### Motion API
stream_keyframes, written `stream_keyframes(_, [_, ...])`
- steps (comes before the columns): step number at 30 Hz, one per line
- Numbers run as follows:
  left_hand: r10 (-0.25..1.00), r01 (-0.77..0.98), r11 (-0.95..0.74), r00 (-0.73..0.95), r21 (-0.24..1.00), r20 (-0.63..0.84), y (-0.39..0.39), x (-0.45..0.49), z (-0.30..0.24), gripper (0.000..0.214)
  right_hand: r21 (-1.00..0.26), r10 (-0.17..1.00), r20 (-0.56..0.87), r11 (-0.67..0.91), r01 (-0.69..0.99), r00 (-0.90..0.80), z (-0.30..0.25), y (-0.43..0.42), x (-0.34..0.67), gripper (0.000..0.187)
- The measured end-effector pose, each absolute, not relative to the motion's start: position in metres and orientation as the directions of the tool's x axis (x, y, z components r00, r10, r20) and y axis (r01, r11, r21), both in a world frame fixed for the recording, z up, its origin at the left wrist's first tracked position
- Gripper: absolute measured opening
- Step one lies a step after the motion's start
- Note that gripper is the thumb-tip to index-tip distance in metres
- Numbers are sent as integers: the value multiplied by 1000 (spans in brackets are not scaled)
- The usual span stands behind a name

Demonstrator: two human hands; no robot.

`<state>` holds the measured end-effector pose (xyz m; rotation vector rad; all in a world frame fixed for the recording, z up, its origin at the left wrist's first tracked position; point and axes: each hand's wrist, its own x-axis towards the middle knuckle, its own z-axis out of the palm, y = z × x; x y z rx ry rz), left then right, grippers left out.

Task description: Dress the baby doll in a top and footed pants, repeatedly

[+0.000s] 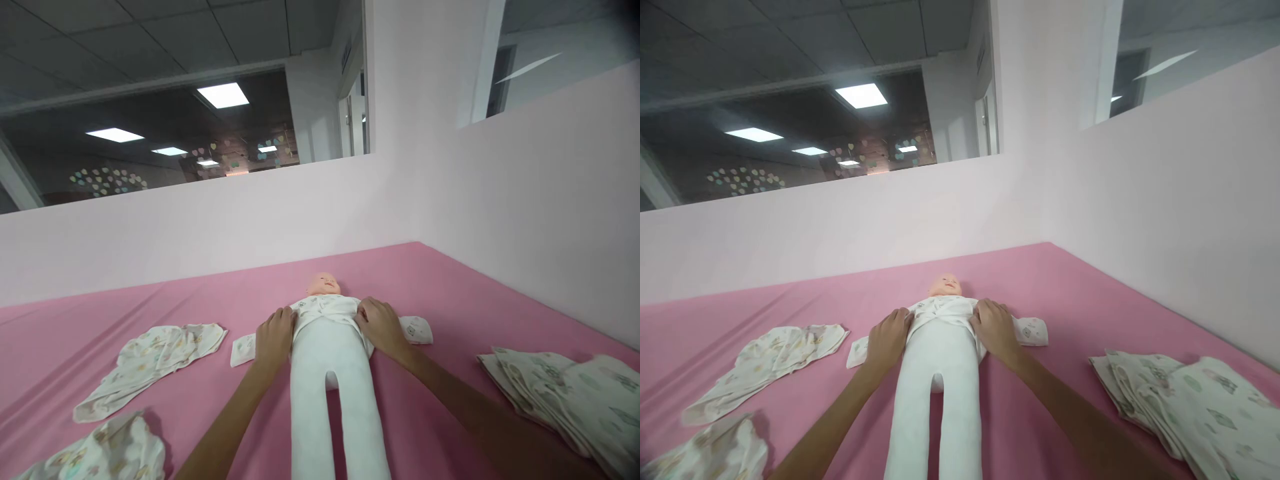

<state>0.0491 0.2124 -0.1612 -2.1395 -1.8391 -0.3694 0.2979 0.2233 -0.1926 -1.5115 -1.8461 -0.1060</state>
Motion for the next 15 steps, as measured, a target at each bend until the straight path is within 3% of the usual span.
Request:
stream_keyframes(7, [936,967,-152,75,206,343,214,40,-166,34,-488,876,476,193,851,74,-199,213,308,13])
stream_keyframes(15, [991,922,-124,98,367,89,179,25,-156,31,-636,971,222,215,741,-91,-182,183,312,17])
